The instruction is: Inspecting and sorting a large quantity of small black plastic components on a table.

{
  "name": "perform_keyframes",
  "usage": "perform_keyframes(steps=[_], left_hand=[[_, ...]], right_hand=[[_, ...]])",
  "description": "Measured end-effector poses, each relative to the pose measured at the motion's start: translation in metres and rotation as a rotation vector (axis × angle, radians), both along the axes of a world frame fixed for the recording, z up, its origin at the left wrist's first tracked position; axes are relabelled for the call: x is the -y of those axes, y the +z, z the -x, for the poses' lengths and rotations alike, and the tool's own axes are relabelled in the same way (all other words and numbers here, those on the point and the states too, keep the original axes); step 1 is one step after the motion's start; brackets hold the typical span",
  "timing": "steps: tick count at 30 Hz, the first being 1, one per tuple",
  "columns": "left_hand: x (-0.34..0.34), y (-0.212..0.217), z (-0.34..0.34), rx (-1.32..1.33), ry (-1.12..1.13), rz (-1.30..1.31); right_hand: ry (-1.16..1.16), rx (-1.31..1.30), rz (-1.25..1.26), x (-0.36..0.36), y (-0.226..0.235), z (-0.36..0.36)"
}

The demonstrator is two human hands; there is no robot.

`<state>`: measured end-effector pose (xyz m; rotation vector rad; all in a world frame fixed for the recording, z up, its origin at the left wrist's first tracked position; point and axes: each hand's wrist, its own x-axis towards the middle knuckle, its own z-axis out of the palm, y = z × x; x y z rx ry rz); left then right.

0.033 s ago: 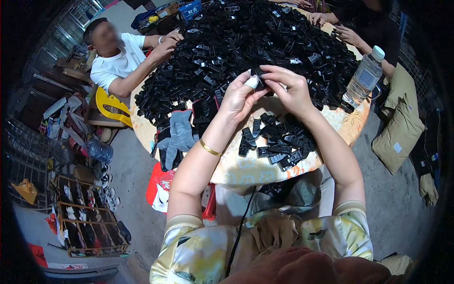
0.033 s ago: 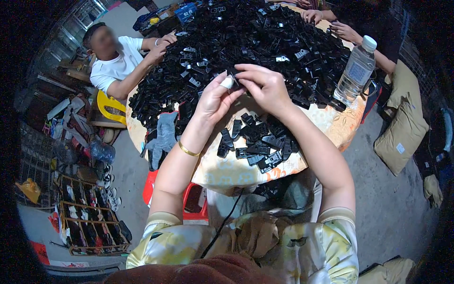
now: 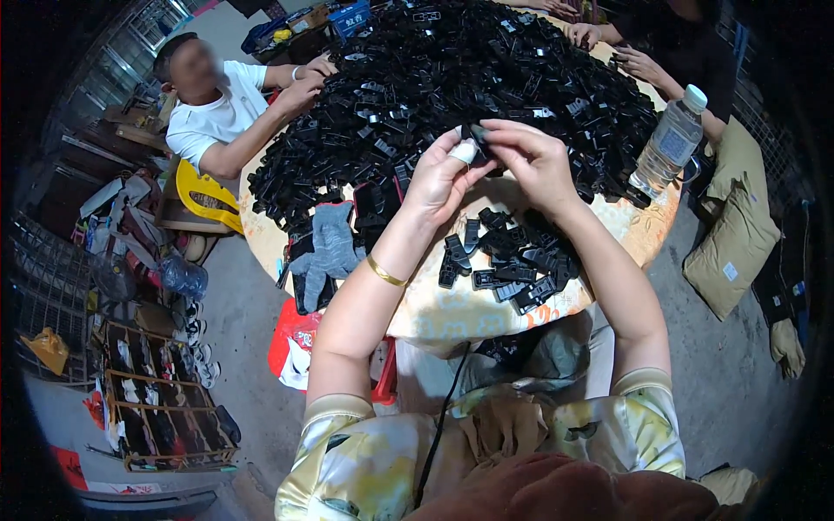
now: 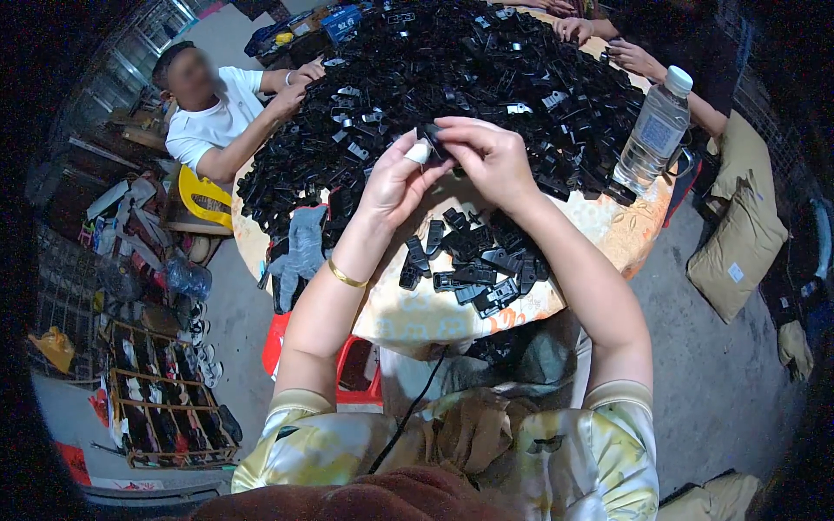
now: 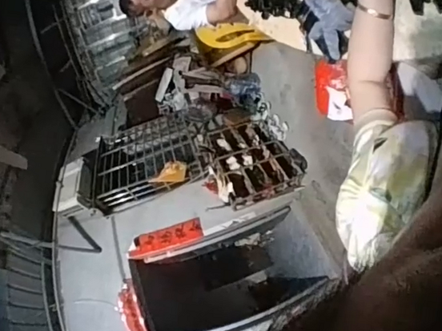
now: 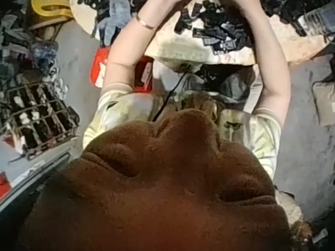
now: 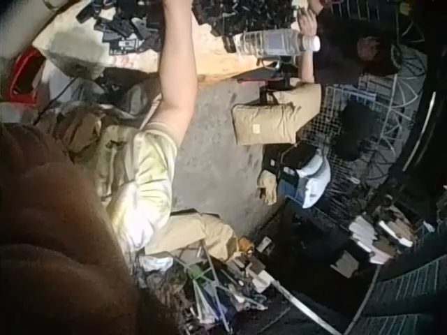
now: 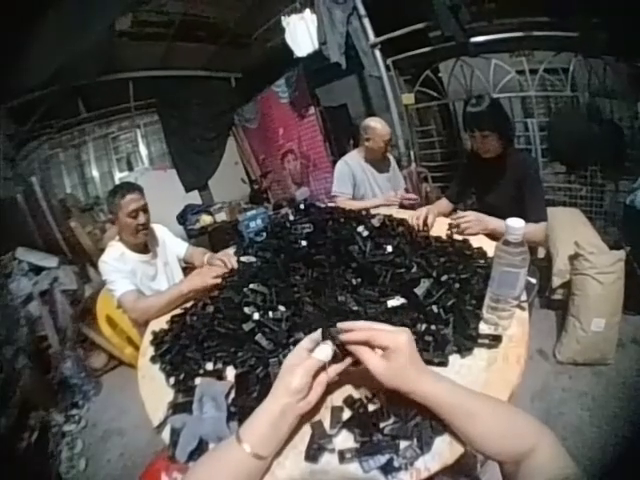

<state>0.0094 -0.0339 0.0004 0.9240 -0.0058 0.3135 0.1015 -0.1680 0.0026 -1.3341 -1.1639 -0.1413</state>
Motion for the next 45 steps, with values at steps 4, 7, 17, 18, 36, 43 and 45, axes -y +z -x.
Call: perform_keyframes(steps=[4, 7, 17, 18, 36, 43, 45], left_hand=[[0.002, 0.004, 0.004, -0.021, 0.090, -0.268], [0.002, 0.000, 0.003, -0.072, 0.147, -0.318], [0.006, 0.005, 0.005, -0.084, 0.227, -0.461], [0.005, 0.005, 0.006, -0.087, 0.207, -0.410], [0.018, 0.014, 0.022, 0.107, -0.163, -1.663], [0.006, 0.018, 0.013, -0.188, -0.336, -1.218], [0.007, 0.008, 0.004, -0.221, 0.132, -1.450]], right_hand=[[0.097, -0.418, 0.001, 0.000, 0.002, 0.001], [-0.010, -0.319, 0.136, 0.003, 0.002, 0.001], [-0.076, -0.292, 0.168, 0.004, 0.002, 0.003], [-0.175, -0.028, 0.154, 0.004, 0.003, 0.004], [0.061, 0.232, 0.832, 0.057, 0.017, -0.061], [-0.221, 0.434, 0.844, 0.026, -0.011, -0.050], [-0.290, 0.488, 0.791, 0.019, -0.007, -0.044]])
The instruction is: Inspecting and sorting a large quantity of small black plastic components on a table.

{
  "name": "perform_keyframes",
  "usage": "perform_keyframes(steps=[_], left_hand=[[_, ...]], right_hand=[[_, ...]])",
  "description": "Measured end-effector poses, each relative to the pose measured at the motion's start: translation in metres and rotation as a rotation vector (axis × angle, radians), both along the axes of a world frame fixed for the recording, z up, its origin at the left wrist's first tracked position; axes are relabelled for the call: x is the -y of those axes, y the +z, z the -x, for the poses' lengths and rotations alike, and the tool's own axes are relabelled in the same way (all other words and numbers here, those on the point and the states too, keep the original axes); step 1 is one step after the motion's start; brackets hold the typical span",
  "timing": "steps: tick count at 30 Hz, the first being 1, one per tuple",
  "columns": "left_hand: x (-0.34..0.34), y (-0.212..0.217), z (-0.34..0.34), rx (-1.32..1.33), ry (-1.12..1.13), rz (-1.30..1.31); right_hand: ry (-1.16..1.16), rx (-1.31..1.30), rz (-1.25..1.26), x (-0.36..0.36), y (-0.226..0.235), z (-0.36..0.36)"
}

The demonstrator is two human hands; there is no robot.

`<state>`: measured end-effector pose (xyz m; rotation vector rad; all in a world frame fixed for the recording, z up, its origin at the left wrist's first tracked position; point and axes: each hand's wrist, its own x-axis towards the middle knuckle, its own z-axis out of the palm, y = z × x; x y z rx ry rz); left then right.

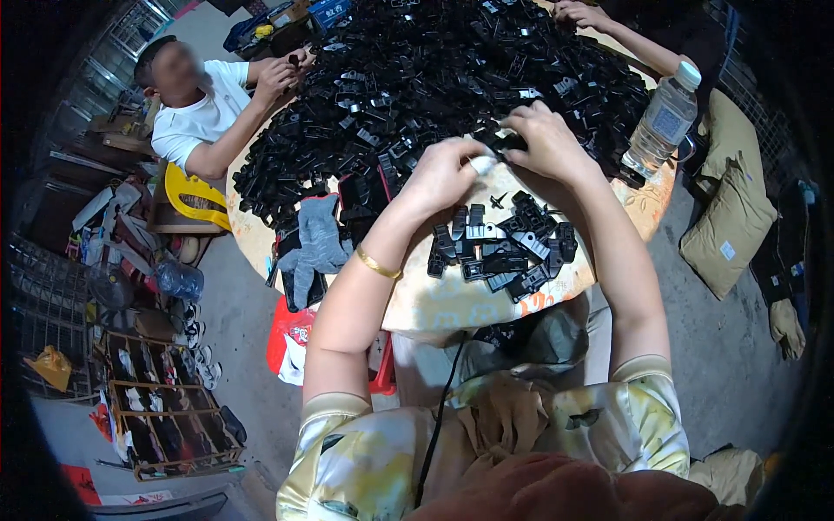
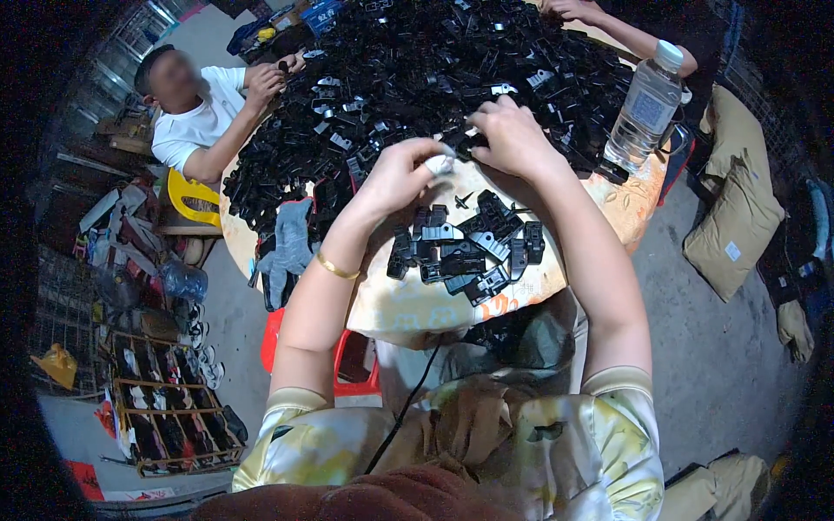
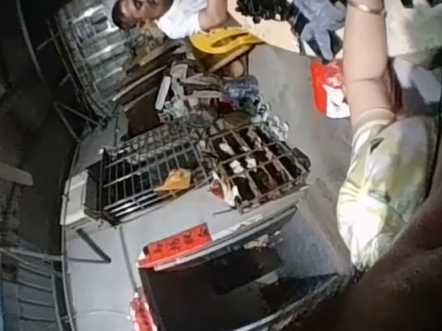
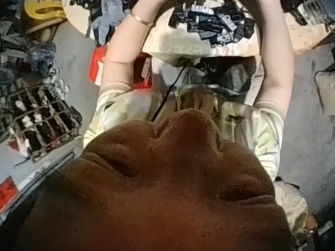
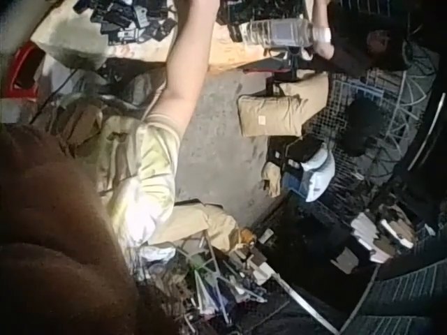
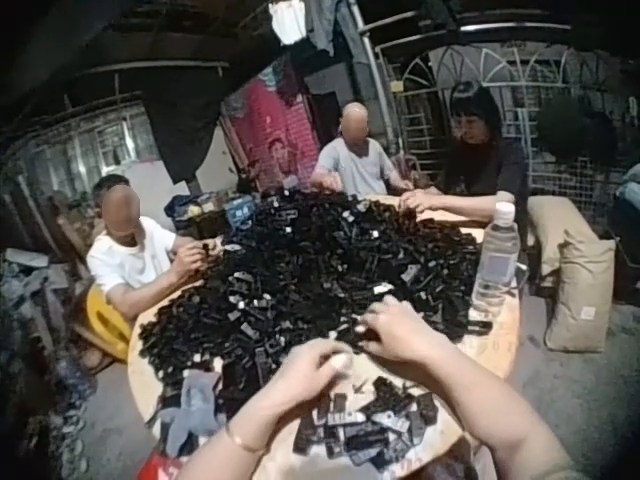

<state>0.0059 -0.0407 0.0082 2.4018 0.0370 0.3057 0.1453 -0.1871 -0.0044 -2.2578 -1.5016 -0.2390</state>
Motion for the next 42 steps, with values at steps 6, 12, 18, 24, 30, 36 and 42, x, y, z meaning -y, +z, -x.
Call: perform_keyframes(steps=[6, 12, 18, 24, 30, 36, 42], left_hand=[[-0.005, -0.023, -0.014, 0.072, 0.263, -0.053], [-0.010, -0.023, -0.010, 0.085, 0.296, 0.108], [-0.015, -0.026, -0.012, 0.241, 0.129, 0.478], [-0.008, 0.001, -0.001, 0.178, 0.015, 0.938], [-0.008, 0.001, 0.000, 0.305, -0.047, 0.861], [-0.007, 0.003, 0.001, 0.377, -0.093, 0.890], [-0.010, 0.002, 0.002, 0.353, -0.019, 0.807]], right_hand=[[0.069, 0.100, -0.041, -0.030, -0.030, 0.009], [-0.019, 0.138, 0.101, -0.036, -0.016, 0.016], [0.233, -0.477, -0.427, -0.031, -0.011, 0.008], [0.316, -1.130, -0.460, -0.016, 0.010, 0.015], [0.305, -1.266, -0.619, -0.017, 0.007, 0.026], [0.492, -0.784, -0.696, -0.015, 0.006, 0.031], [0.353, -0.991, -0.682, -0.014, 0.011, 0.033]])
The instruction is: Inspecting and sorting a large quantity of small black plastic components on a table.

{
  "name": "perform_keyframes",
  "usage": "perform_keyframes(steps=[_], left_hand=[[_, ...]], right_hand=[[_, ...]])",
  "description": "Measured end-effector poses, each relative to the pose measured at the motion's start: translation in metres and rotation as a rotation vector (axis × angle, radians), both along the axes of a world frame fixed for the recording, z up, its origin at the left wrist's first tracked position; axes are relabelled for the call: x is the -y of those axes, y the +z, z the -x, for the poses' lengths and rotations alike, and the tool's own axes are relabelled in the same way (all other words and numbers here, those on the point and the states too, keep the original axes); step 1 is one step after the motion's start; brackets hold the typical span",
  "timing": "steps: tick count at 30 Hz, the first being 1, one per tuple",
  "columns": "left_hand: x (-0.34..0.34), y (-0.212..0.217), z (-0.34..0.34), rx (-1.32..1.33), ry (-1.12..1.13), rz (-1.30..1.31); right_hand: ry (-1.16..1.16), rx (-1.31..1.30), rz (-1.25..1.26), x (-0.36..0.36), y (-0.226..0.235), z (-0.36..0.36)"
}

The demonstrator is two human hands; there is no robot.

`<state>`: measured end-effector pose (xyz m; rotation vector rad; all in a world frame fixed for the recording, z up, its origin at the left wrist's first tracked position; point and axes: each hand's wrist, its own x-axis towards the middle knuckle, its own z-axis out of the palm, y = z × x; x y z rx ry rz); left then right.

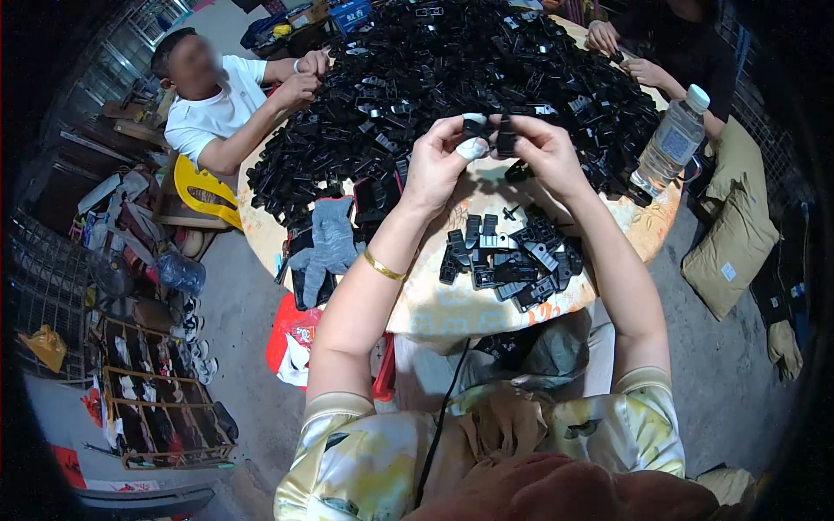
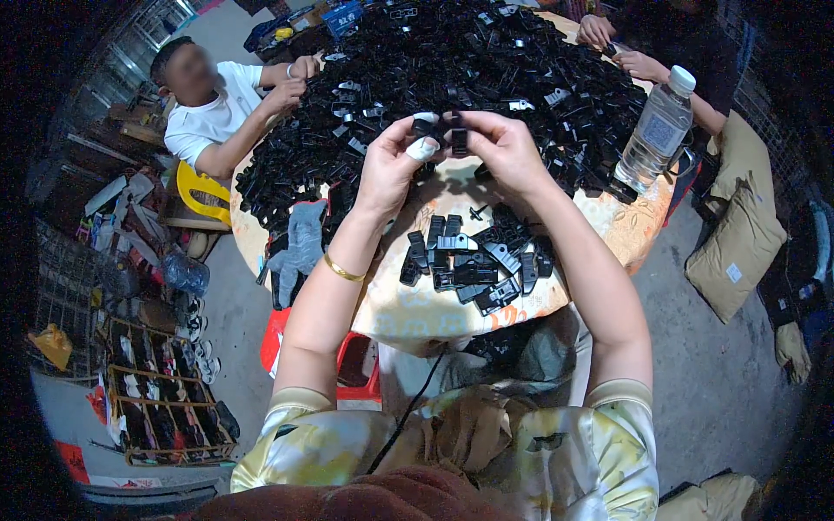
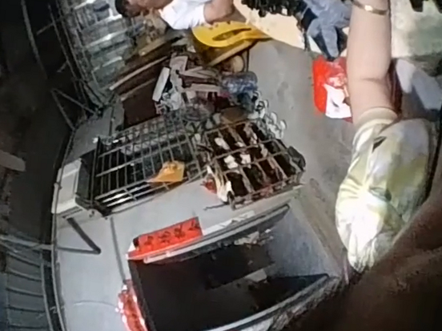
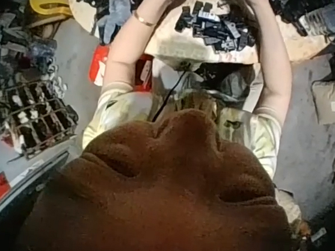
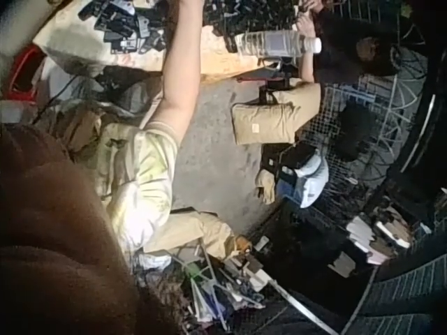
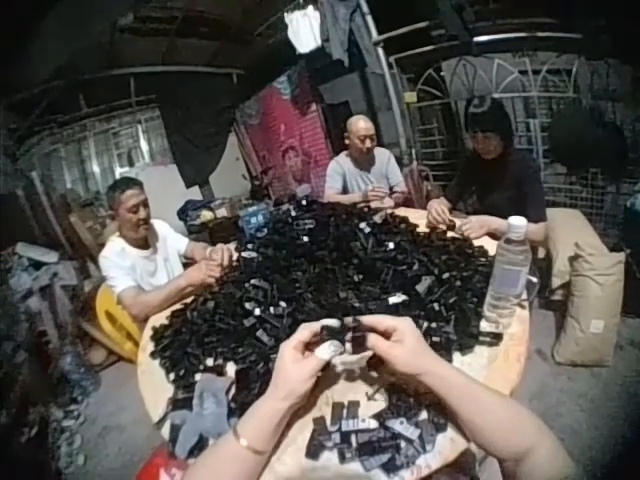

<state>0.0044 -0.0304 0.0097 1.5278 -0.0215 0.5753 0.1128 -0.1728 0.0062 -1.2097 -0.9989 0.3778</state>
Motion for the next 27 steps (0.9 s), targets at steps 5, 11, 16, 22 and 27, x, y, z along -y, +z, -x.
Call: perform_keyframes(steps=[5, 11, 16, 22, 27], left_hand=[[0.004, 0.002, 0.003, -0.029, 0.034, -0.114], [0.004, -0.004, 0.002, -0.009, 0.193, -0.388], [0.025, -0.002, 0.003, -0.069, 0.158, 0.035], [0.019, 0.001, 0.005, -0.075, 0.003, 0.391], [0.024, 0.027, 0.016, -0.160, -0.033, 0.065]], right_hand=[[-0.146, 0.126, 0.078, 0.002, -0.002, 0.002], [-0.258, 0.514, 0.030, -0.002, -0.007, -0.006], [-0.564, 0.743, 0.004, -0.006, -0.003, 0.019], [-0.228, 0.568, 0.015, -0.006, -0.005, 0.002], [-0.321, 0.147, 0.113, 0.028, 0.004, -0.050]])
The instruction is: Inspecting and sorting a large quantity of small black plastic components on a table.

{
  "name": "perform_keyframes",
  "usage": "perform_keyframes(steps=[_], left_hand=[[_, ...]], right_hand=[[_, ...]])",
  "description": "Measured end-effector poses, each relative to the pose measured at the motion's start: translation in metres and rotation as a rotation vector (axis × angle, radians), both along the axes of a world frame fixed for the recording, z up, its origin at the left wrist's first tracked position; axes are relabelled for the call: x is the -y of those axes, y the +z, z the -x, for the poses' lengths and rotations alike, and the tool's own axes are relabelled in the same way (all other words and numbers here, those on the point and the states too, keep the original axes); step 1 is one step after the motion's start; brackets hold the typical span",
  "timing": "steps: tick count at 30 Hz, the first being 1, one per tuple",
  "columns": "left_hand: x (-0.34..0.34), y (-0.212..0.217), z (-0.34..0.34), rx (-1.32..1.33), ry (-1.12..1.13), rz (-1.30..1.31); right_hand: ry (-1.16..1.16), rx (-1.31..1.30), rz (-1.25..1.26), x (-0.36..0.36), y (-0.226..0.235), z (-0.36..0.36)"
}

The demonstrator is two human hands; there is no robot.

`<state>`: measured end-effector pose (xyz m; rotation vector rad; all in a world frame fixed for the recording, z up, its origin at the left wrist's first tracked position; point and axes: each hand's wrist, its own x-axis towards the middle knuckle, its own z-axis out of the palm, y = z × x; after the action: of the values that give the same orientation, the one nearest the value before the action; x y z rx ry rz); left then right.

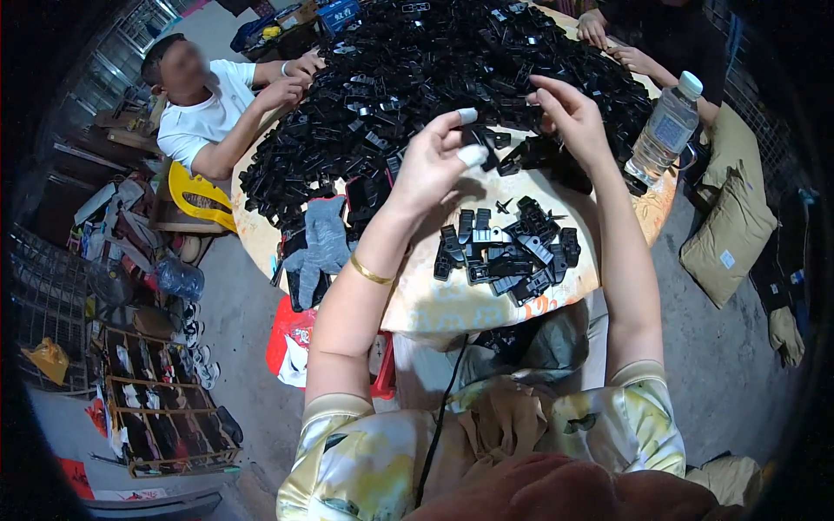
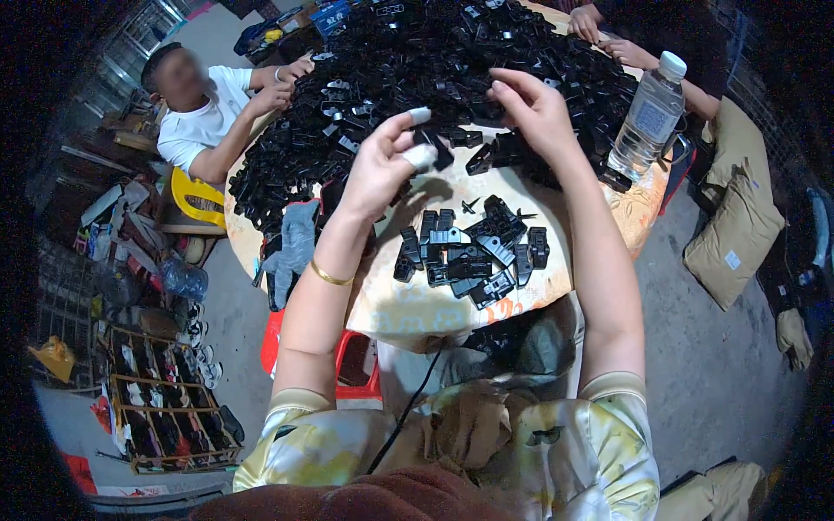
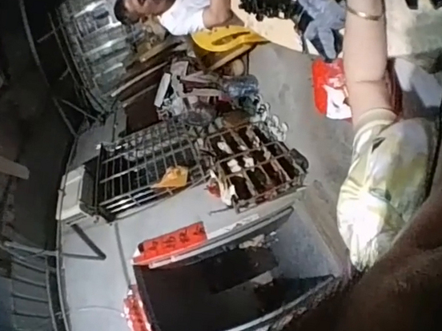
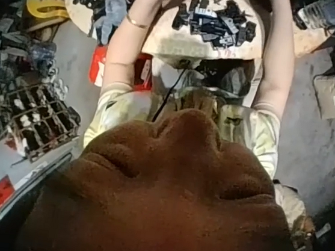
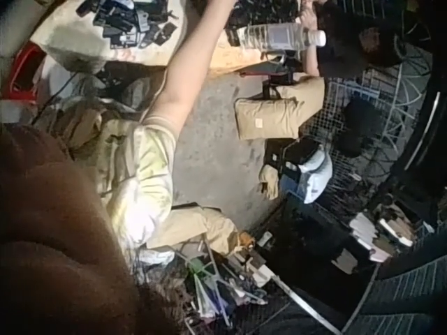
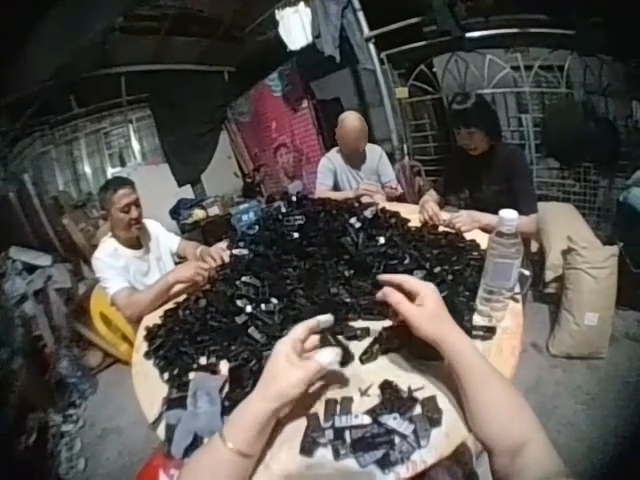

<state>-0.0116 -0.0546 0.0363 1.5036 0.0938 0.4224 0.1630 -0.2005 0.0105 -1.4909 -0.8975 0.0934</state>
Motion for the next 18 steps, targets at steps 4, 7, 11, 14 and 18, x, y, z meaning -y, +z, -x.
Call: perform_keyframes(steps=[4, 7, 11, 14, 18], left_hand=[[-0.005, -0.024, -0.002, -0.169, -0.127, -0.909], [-0.003, -0.038, -0.005, -0.071, -0.332, -1.030], [-0.011, -0.048, -0.008, -0.094, -0.395, -1.036], [-0.009, -0.033, -0.007, -0.159, -0.216, -0.935], [-0.031, -0.035, -0.012, 0.024, 0.396, -1.204]], right_hand=[[0.017, 0.487, 0.363, 0.005, -0.005, -0.006], [-0.003, 0.673, 0.476, -0.003, -0.014, 0.006], [0.142, 0.683, 0.704, -0.010, -0.012, 0.017], [0.121, 0.722, 0.682, -0.013, -0.020, 0.021], [-0.046, 0.835, 0.516, -0.033, -0.032, 0.022]])
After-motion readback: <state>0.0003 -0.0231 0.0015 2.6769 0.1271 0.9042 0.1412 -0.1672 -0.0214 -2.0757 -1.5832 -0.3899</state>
